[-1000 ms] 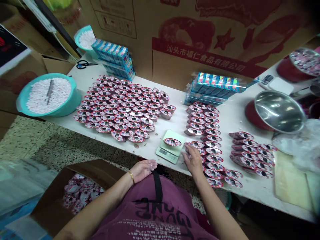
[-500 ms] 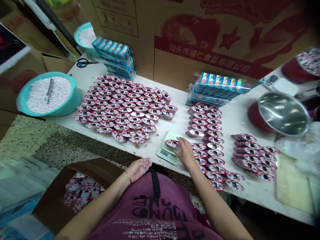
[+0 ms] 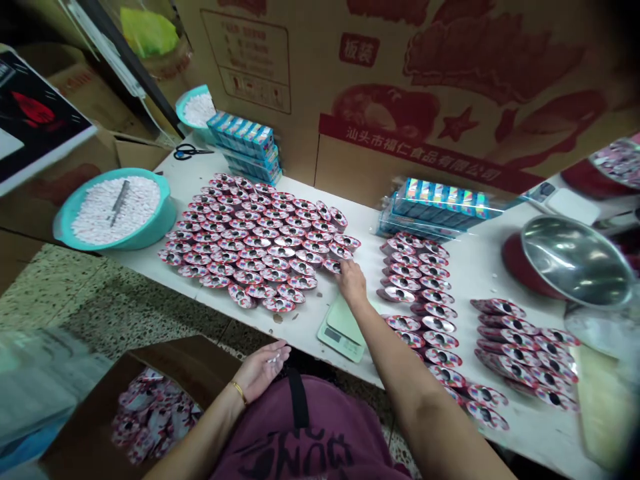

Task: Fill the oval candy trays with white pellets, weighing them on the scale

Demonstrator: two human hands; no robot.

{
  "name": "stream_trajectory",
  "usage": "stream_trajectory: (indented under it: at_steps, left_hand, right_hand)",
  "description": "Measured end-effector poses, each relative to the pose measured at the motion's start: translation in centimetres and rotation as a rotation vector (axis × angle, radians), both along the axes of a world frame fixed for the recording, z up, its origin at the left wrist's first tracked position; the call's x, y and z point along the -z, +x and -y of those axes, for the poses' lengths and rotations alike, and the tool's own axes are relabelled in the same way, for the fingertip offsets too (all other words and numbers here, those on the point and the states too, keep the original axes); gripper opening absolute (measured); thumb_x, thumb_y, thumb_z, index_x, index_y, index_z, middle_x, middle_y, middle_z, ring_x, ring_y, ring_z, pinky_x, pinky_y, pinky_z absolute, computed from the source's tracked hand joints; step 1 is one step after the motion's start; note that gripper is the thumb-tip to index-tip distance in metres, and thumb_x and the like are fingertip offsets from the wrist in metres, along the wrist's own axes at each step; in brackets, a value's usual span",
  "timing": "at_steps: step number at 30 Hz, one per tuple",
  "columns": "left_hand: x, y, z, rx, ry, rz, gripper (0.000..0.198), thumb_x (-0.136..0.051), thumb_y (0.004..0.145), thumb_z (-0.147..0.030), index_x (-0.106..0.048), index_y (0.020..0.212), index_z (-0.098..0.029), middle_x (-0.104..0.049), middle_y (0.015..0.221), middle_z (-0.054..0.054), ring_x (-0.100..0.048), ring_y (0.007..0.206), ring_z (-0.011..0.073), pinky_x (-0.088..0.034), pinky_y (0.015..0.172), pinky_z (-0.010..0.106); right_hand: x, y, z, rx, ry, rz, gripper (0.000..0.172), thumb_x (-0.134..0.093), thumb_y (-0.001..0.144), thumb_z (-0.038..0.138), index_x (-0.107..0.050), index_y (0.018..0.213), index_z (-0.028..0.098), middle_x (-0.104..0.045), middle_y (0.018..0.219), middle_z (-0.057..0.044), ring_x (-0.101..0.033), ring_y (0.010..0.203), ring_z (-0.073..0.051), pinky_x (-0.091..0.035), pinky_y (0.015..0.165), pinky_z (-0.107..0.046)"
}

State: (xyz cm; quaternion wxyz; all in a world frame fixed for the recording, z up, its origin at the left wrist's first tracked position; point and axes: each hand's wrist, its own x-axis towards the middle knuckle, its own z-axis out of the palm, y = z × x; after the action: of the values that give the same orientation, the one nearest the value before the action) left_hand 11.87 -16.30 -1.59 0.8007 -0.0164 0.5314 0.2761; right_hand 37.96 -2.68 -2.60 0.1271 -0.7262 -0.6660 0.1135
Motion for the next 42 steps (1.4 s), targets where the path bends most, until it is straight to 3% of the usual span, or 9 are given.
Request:
stream_trajectory:
  at_steps: [5,9,12,16,19,23,28,33,42]
  left_hand:
    - [-0.3,0.3,-0.9,0.056,-0.004,-0.035,0.025,-0.051,0.066,-0.001,-0.055,0.091,-0.007,-0.061,0.089,0.012,-0.059,0.074,0.0122,-0.047,0.064,0.019]
    - [0.1,1.2,-1.4,0.131,-0.005,-0.014,0.024,-0.049,0.067,-0.001,-0.055,0.09,-0.007,-0.062,0.087,0.012,-0.059,0.074,0.0133,-0.048,0.066,0.021]
    - [0.5,2.1,-1.5,0.18,-0.022,0.002,0.024,-0.048,0.068,-0.001,-0.055,0.091,-0.007,-0.062,0.086,0.012,-0.06,0.075,0.0138,-0.048,0.066,0.022]
    - [0.8,3.7,-1.2,0.247,-0.037,0.015,0.023,-0.05,0.068,-0.003,-0.055,0.091,-0.006,-0.062,0.086,0.013,-0.06,0.073,0.014,-0.049,0.065,0.023]
    - [0.5,4.6,-1.0,0.272,-0.029,0.024,0.023,-0.051,0.068,-0.004,-0.056,0.09,-0.006,-0.062,0.084,0.013,-0.06,0.069,0.0132,-0.048,0.063,0.022]
    - [-0.4,4.9,-0.9,0.252,-0.018,0.057,0.022,-0.052,0.067,-0.005,-0.056,0.089,-0.005,-0.062,0.086,0.013,-0.059,0.07,0.0138,-0.047,0.065,0.022]
    - [-2.1,5.5,-1.0,0.147,-0.045,0.177,0.021,-0.049,0.072,-0.014,-0.056,0.09,-0.005,-0.06,0.094,0.015,-0.058,0.081,0.0165,-0.045,0.074,0.026]
    - [-3.0,6.6,-1.6,0.089,-0.035,0.306,0.03,-0.044,0.077,-0.027,-0.055,0.093,-0.005,-0.058,0.097,0.016,-0.056,0.088,0.0189,-0.041,0.08,0.03]
    - [-1.9,6.0,-0.1,0.178,-0.09,0.356,0.041,-0.039,0.078,-0.041,-0.054,0.099,-0.009,-0.061,0.074,0.008,-0.056,0.062,0.0139,-0.04,0.064,0.027]
  right_hand:
    - [-0.2,3.9,2.1,0.028,0.112,-0.101,0.037,-0.046,0.076,0.023,-0.043,0.112,0.018,-0.045,0.112,-0.008,-0.042,0.099,-0.019,-0.037,0.081,-0.031]
    - [-3.1,9.7,13.2,0.135,0.169,-0.023,0.022,-0.039,0.08,0.028,-0.055,0.093,0.018,-0.053,0.092,-0.007,-0.045,0.09,-0.018,-0.035,0.079,-0.032]
    - [-4.5,11.3,21.8,0.099,-0.027,0.117,0.021,-0.044,0.078,0.032,-0.057,0.088,0.02,-0.053,0.083,-0.005,-0.046,0.08,-0.017,-0.035,0.072,-0.03]
    - [-3.1,10.2,26.6,0.035,-0.228,0.312,0.023,-0.05,0.076,0.029,-0.055,0.097,0.023,-0.051,0.089,-0.005,-0.043,0.081,-0.018,-0.031,0.068,-0.029]
    - [-2.0,9.4,26.5,0.005,-0.213,0.37,0.016,-0.05,0.076,0.022,-0.057,0.09,0.023,-0.051,0.092,-0.005,-0.04,0.081,-0.018,-0.028,0.068,-0.028]
    - [-3.7,7.9,24.6,-0.063,-0.15,0.332,0.011,-0.048,0.076,0.02,-0.059,0.077,0.021,-0.051,0.088,-0.005,-0.039,0.079,-0.017,-0.027,0.069,-0.029]
    - [-6.1,4.9,18.3,-0.196,-0.092,0.3,0.014,-0.043,0.078,0.016,-0.057,0.075,0.019,-0.051,0.083,-0.005,-0.039,0.078,-0.018,-0.026,0.068,-0.031]
    - [-4.6,2.2,13.2,-0.213,-0.069,0.253,0.015,-0.043,0.079,0.017,-0.058,0.077,0.016,-0.052,0.082,-0.007,-0.041,0.077,-0.019,-0.029,0.065,-0.031]
    - [-3.0,-6.2,17.4,-0.704,-0.08,-0.13,0.013,-0.046,0.077,0.016,-0.054,0.088,0.018,-0.053,0.085,-0.003,-0.044,0.082,-0.016,-0.036,0.069,-0.027]
